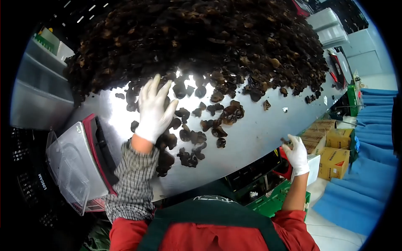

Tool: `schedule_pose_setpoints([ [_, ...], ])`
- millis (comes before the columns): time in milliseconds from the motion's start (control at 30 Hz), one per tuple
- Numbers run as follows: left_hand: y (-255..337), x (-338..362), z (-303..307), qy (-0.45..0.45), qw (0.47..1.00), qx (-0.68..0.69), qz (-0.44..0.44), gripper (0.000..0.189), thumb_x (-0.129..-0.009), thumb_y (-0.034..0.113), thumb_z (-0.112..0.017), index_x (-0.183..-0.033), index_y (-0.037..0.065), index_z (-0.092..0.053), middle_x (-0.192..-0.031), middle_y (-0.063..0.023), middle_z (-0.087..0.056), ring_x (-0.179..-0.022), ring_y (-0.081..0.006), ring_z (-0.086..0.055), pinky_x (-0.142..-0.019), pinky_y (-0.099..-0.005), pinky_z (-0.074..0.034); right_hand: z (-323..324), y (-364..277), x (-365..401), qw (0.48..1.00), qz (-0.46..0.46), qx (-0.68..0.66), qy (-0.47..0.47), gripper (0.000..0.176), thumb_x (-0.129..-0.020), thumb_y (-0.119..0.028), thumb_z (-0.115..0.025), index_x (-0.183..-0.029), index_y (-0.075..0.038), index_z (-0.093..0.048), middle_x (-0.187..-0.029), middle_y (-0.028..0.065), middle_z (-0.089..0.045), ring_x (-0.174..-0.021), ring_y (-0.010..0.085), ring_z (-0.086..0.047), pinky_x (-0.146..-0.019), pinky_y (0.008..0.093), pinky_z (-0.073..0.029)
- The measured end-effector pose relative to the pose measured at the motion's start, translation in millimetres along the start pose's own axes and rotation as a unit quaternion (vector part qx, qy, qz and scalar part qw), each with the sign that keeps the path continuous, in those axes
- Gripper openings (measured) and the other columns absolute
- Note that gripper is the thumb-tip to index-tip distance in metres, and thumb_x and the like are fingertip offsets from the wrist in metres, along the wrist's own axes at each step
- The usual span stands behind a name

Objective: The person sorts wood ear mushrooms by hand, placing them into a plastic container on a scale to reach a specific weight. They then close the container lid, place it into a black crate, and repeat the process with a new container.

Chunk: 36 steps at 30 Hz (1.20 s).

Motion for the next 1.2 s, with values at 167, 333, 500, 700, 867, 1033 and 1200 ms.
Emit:
schedule_pose_setpoints([
  [167,-17,-25,-35,-0.184,0.970,-0.154,0.034,0.061,-0.086,0.041,-0.061,-0.141,0.021,-0.044,-0.156,-0.0209,-0.013,-0.144,-0.0384,-0.012,-0.114,-0.0573,-0.003,-31,-72,-10,0.976,0.156,-0.147,0.041,0.046,-0.083,-0.018,-0.067,-0.126,-0.006,-0.056,-0.130,0.0241,-0.052,-0.120,0.0388,-0.049,-0.103,0.0421,-0.039],
  [333,-36,25,8,-0.139,0.966,-0.177,0.129,0.062,-0.087,0.039,-0.060,-0.143,0.019,-0.042,-0.155,-0.0246,-0.010,-0.143,-0.0416,-0.011,-0.112,-0.0618,-0.006,-102,-163,-63,0.956,0.230,-0.154,0.093,0.065,-0.084,-0.028,-0.066,-0.140,-0.007,-0.040,-0.146,0.0316,-0.028,-0.133,0.0460,-0.031,-0.110,0.0526,-0.027],
  [500,-16,103,25,-0.180,0.975,-0.054,0.118,0.062,-0.087,0.037,-0.062,-0.142,0.016,-0.043,-0.154,-0.0259,-0.013,-0.140,-0.0443,-0.017,-0.112,-0.0598,-0.011,-116,-203,14,0.916,0.370,-0.155,0.013,0.060,-0.085,-0.032,-0.063,-0.138,-0.011,-0.044,-0.146,0.0283,-0.031,-0.135,0.0447,-0.027,-0.111,0.0600,-0.018],
  [700,9,123,60,-0.096,0.990,0.003,0.101,0.056,-0.085,0.029,-0.067,-0.136,0.015,-0.051,-0.152,-0.0206,-0.025,-0.140,-0.0385,-0.023,-0.114,-0.0567,-0.011,-95,-237,0,0.883,0.443,-0.154,0.032,0.051,-0.085,-0.027,-0.061,-0.133,-0.011,-0.051,-0.142,0.0202,-0.041,-0.134,0.0385,-0.033,-0.110,0.0590,-0.020],
  [867,-23,145,94,0.025,0.981,0.021,0.190,0.054,-0.089,0.029,-0.061,-0.134,0.003,-0.048,-0.146,-0.0242,-0.033,-0.137,-0.0386,-0.030,-0.113,-0.0517,-0.019,-95,-262,-54,0.868,0.449,-0.209,0.043,0.039,-0.089,-0.017,-0.058,-0.126,-0.005,-0.055,-0.127,0.0177,-0.055,-0.119,0.0338,-0.049,-0.105,0.0510,-0.033],
  [1033,-21,196,77,-0.042,0.970,0.013,0.240,0.072,-0.087,0.038,-0.063,-0.143,0.001,-0.035,-0.151,-0.0255,-0.024,-0.136,-0.0431,-0.028,-0.113,-0.0489,-0.020,-107,-267,-24,0.843,0.520,-0.134,0.002,0.035,-0.088,-0.018,-0.059,-0.120,-0.005,-0.058,-0.120,0.0145,-0.059,-0.117,0.0326,-0.051,-0.104,0.0472,-0.036],
  [1200,-10,212,73,-0.013,0.968,0.050,0.247,0.093,-0.075,0.035,-0.075,-0.147,0.001,-0.026,-0.152,-0.0254,-0.020,-0.140,-0.0386,-0.025,-0.113,-0.0437,-0.024,-90,-280,-21,0.841,0.473,-0.257,-0.057,0.028,-0.086,-0.014,-0.060,-0.113,-0.005,-0.062,-0.110,0.0126,-0.062,-0.109,0.0304,-0.055,-0.097,0.0438,-0.041],
])
Point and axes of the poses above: each hand's wrist, its own x-axis away from the middle knuckle, its own z-axis out of the back of the hand, y = z × x, the point moved 1 cm from there along -x, towards the middle knuckle
